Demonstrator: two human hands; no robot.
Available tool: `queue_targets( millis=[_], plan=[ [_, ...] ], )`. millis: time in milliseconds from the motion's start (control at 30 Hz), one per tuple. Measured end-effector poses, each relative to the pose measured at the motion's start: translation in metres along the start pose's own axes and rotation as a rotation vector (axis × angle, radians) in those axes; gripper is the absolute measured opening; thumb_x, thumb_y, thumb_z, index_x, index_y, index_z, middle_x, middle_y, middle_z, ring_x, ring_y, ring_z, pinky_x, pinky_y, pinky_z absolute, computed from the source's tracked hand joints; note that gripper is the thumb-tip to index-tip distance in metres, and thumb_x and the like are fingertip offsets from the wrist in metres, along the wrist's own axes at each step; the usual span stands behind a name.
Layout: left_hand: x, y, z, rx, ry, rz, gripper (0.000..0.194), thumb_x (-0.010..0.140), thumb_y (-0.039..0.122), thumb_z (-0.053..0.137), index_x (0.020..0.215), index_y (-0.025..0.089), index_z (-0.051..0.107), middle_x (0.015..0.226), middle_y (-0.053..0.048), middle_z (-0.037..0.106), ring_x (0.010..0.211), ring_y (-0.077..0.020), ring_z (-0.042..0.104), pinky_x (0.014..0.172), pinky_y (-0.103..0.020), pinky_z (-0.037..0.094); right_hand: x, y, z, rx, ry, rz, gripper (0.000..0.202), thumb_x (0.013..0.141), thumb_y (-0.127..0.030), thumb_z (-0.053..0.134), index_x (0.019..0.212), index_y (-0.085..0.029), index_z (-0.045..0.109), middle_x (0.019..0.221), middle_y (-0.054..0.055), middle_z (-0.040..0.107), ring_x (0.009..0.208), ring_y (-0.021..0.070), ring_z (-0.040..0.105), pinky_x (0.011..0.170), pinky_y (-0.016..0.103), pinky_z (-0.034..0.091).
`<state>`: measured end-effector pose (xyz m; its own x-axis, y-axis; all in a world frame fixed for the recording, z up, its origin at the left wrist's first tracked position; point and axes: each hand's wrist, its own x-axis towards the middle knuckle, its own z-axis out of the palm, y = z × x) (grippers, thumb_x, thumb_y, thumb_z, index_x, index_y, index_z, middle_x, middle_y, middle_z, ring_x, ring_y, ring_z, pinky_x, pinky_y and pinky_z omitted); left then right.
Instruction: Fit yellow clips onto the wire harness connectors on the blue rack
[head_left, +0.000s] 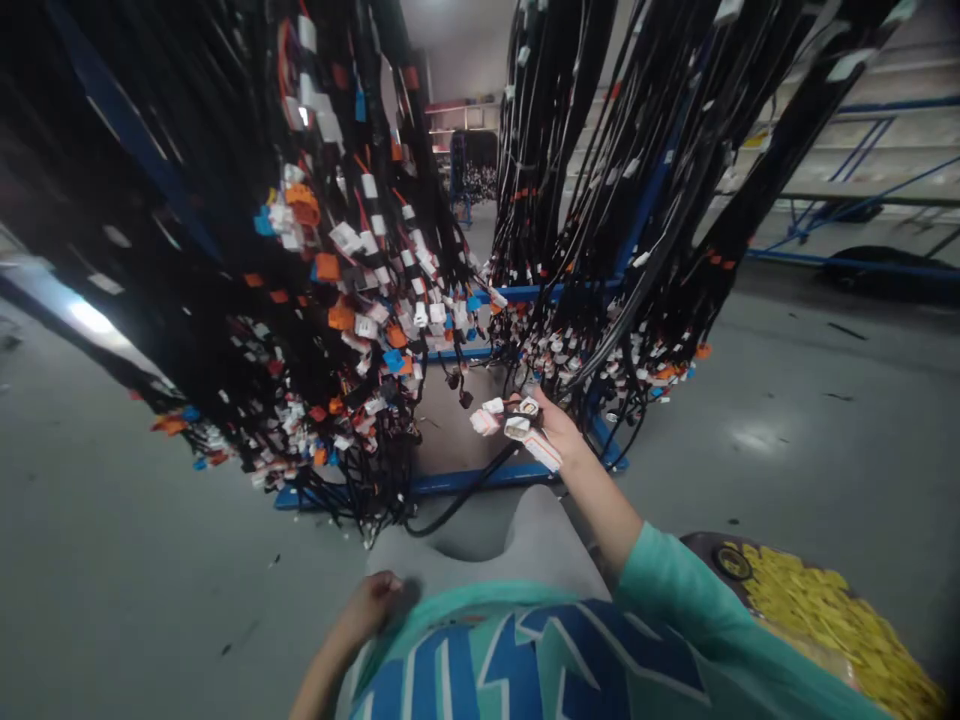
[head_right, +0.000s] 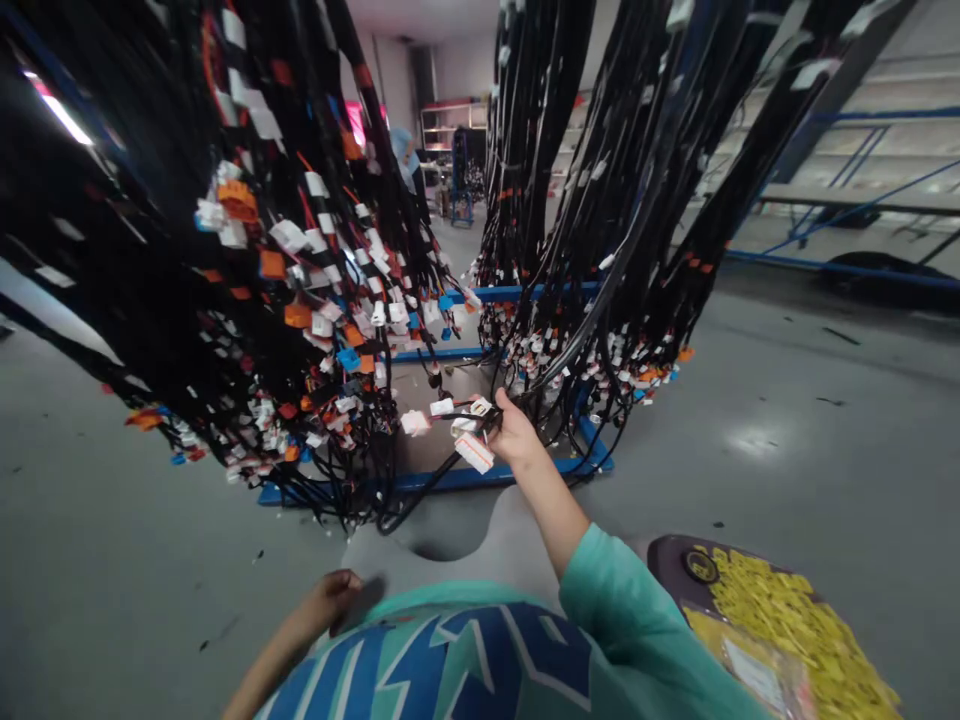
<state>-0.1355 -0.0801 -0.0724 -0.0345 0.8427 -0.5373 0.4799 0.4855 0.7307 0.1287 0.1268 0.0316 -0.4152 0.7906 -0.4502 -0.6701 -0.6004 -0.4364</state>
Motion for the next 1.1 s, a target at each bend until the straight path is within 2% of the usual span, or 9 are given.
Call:
queue_targets(
  millis=[133,233,333,433,633,767,867,1000,1100],
  plan=[
    [-0.029,0.041,-0.012,-0.068,-0.044,0.118,0.045,0.060,0.064,0.048,0.063,0.019,0.044,0.047,0.005,0.034,0.043,-0.0094,0.033,0.042,-0.023,0.028,-0.027,0.012,0.010,-0.043,-0.062,0.037,0.048,0.094,-0.043,0.027,0.076,-0.012,0.059,0.054,0.003,0.060,0.049,0.0146,0.058,0.052,0.027,0.050],
    [-0.048,0.085,-0.017,-0.125,0.001,0.327,0.041,0.065,0.057,0.052,0.069,0.016,0.050,0.056,0.003,0.043,0.050,-0.0092,0.040,0.048,-0.022,0.036,-0.041,0.018,0.010,-0.049,-0.100,0.080,0.047,0.093,-0.043,0.028,0.078,-0.011,0.060,0.053,0.002,0.060,0.046,0.0135,0.056,0.049,0.025,0.048],
    [-0.057,0.123,-0.015,-0.092,0.002,0.493,0.035,0.071,0.050,0.052,0.076,0.016,0.055,0.063,0.001,0.049,0.056,-0.0102,0.046,0.054,-0.022,0.039,-0.048,0.024,0.010,-0.012,-0.126,0.117,0.046,0.093,-0.043,0.030,0.081,-0.011,0.059,0.057,0.003,0.062,0.049,0.0133,0.057,0.051,0.025,0.048],
    [-0.055,0.146,-0.005,-0.034,-0.038,0.611,0.032,0.074,0.045,0.050,0.080,0.015,0.057,0.064,0.000,0.051,0.056,-0.0103,0.047,0.055,-0.022,0.039,-0.051,0.029,0.009,0.022,-0.111,0.108,0.046,0.093,-0.043,0.029,0.079,-0.010,0.059,0.059,0.004,0.063,0.051,0.0132,0.057,0.053,0.024,0.048],
    [-0.039,0.150,0.007,0.118,-0.094,0.657,0.033,0.080,0.043,0.043,0.086,0.014,0.057,0.072,-0.003,0.059,0.062,-0.0138,0.052,0.058,-0.024,0.041,-0.053,0.035,-0.013,-0.058,-0.068,0.026,0.041,0.093,-0.039,0.033,0.072,-0.013,0.057,0.051,0.001,0.060,0.048,0.0145,0.059,0.051,0.025,0.046],
    [-0.020,0.135,-0.001,0.497,0.034,0.519,0.032,0.079,0.035,0.043,0.097,0.014,0.060,0.082,-0.009,0.065,0.078,-0.0222,0.060,0.072,-0.032,0.043,-0.048,0.049,-0.039,-0.242,0.090,-0.104,0.025,0.089,-0.027,0.044,0.071,-0.014,0.055,0.052,-0.001,0.060,0.050,0.0125,0.061,0.049,0.021,0.043],
    [-0.003,0.130,-0.003,0.509,0.116,0.484,0.038,0.078,0.037,0.044,0.104,0.014,0.058,0.099,-0.013,0.065,0.089,-0.0253,0.060,0.081,-0.036,0.043,-0.042,0.066,-0.045,-0.427,0.126,-0.242,0.007,0.077,-0.020,0.058,0.075,-0.015,0.054,0.054,-0.002,0.061,0.049,0.0110,0.059,0.049,0.020,0.041],
    [0.019,0.151,0.015,0.183,0.206,0.654,0.063,0.071,0.050,0.051,0.121,0.012,0.047,0.129,-0.017,0.048,0.117,-0.0273,0.047,0.096,-0.039,0.038,-0.038,0.093,-0.031,-0.711,0.009,-0.379,0.028,0.064,-0.025,0.069,0.086,-0.018,0.054,0.063,-0.003,0.063,0.064,0.0152,0.061,0.067,0.028,0.048],
    [0.035,0.177,0.031,0.151,0.182,0.723,0.059,0.066,0.049,0.056,0.112,0.012,0.053,0.121,-0.016,0.055,0.113,-0.0293,0.050,0.096,-0.041,0.037,-0.041,0.109,-0.023,-0.979,-0.208,-0.417,0.040,0.059,-0.029,0.073,0.094,-0.020,0.057,0.089,0.002,0.065,0.092,0.0202,0.059,0.089,0.036,0.044]
  ],
)
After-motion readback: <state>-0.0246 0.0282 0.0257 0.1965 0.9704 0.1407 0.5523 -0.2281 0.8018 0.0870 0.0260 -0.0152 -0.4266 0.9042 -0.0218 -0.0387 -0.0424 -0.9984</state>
